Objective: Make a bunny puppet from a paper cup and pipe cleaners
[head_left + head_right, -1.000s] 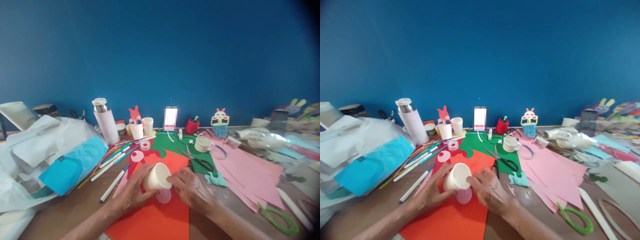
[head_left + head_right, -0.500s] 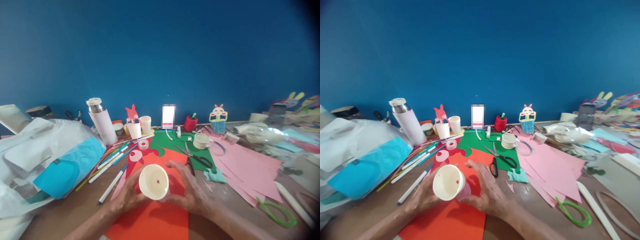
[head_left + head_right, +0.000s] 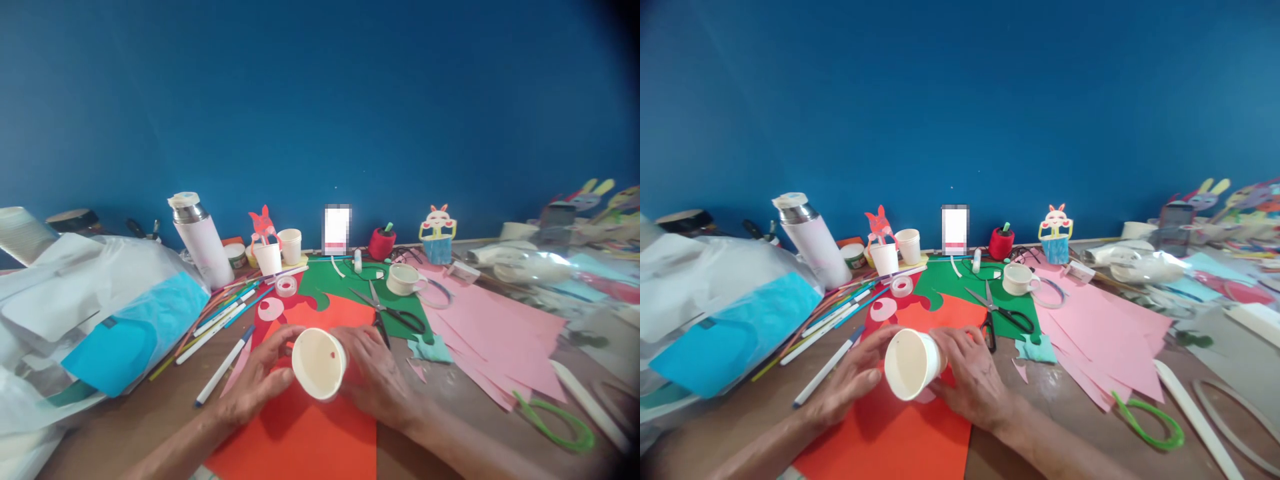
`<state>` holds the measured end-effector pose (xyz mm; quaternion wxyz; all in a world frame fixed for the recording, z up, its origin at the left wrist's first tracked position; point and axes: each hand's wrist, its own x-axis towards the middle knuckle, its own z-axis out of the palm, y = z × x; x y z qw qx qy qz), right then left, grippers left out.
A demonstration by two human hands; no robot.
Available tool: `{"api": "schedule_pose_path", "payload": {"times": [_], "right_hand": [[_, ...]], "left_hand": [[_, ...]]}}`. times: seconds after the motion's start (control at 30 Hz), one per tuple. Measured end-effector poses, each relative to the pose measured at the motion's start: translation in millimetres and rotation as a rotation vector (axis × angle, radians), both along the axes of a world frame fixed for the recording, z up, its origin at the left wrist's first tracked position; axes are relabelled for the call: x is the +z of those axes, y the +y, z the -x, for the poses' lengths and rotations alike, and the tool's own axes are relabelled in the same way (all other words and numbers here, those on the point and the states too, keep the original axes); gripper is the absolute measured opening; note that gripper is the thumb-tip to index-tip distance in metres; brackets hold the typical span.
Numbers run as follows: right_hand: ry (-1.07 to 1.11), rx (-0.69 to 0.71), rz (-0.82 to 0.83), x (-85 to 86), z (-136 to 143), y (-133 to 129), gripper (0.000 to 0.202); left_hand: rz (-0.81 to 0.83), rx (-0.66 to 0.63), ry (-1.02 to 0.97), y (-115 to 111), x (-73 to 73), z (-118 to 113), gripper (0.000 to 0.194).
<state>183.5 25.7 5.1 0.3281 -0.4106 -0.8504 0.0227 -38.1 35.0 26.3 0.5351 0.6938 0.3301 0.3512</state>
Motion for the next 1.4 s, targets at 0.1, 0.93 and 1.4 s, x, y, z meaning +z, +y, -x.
{"api": "schedule_pose_path", "payload": {"times": [0.1, 0.93, 1.4], "right_hand": [[-0.043, -0.001, -0.019, 0.0, -2, 0, 0.047], [-0.131, 0.018, -0.036, -1.2, 1, -3, 0.045], [-0.116, 0.045, -0.038, -1.8, 5, -5, 0.042]], "left_hand": [[0.046, 0.079, -0.037, 0, 4.1, -4, 0.041], [-0.066, 0.479, 0.265, 1, -2.7, -20, 0.02], [-0.193, 0.562, 0.379, 4, -8.9, -22, 0.015]]}}
